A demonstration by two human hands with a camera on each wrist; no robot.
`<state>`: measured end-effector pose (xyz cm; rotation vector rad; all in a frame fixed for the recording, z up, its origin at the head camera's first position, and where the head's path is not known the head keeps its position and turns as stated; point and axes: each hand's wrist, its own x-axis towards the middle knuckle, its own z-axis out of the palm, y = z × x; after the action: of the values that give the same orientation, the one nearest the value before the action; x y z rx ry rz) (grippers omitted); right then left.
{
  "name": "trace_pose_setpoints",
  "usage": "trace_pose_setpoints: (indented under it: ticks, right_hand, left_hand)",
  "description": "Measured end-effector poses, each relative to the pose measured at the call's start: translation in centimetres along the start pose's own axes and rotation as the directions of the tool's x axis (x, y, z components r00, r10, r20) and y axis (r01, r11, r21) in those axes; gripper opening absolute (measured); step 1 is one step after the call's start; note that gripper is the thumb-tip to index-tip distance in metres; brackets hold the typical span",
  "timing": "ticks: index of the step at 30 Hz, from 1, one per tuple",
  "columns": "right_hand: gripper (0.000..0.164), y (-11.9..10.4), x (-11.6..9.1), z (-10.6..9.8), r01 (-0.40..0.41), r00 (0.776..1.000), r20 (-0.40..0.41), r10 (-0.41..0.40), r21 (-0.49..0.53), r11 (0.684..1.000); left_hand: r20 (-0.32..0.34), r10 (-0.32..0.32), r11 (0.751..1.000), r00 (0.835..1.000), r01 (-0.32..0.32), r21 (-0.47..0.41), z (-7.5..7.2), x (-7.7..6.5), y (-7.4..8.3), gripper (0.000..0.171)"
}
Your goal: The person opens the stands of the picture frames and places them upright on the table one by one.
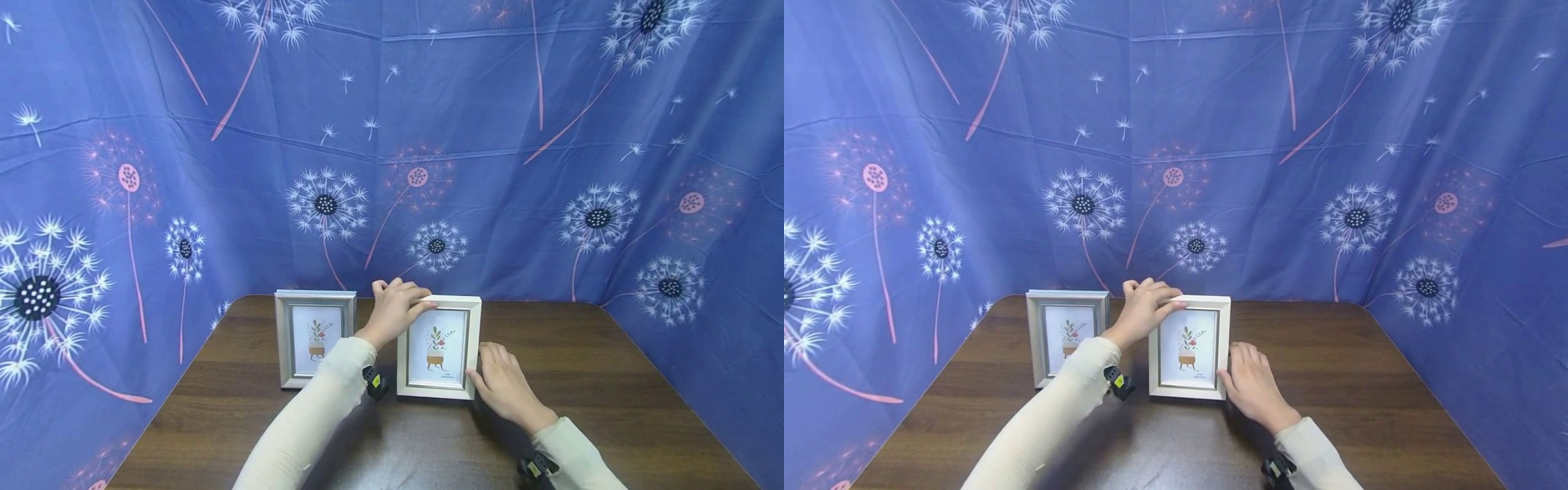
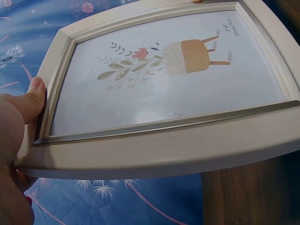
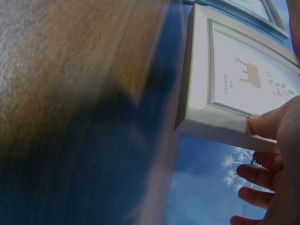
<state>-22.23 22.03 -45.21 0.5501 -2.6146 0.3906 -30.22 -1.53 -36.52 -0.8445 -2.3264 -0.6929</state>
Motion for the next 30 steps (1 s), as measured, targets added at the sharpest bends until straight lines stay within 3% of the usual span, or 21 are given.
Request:
trace_pose_setpoints:
  ticks: [14, 30]
  right_hand:
    - [0.043, 0.7, 0.1, 1.2, -0.009, 1.0, 0.003, 0.009, -0.009, 1.0]
    - [0.043, 0.5, -0.2, 1.4, -0.048, 0.998, 0.039, 0.048, -0.01, 0.999]
  left_hand:
    - [0.024, -0.012, 0.999, 1.0, 0.01, 0.043, 1.2, -0.3, -0.5, 0.029]
    - [-0.002, 0.01, 0.998, 1.0, -0.01, 0.054, 1.8, -0.6, -0.5, 0.03]
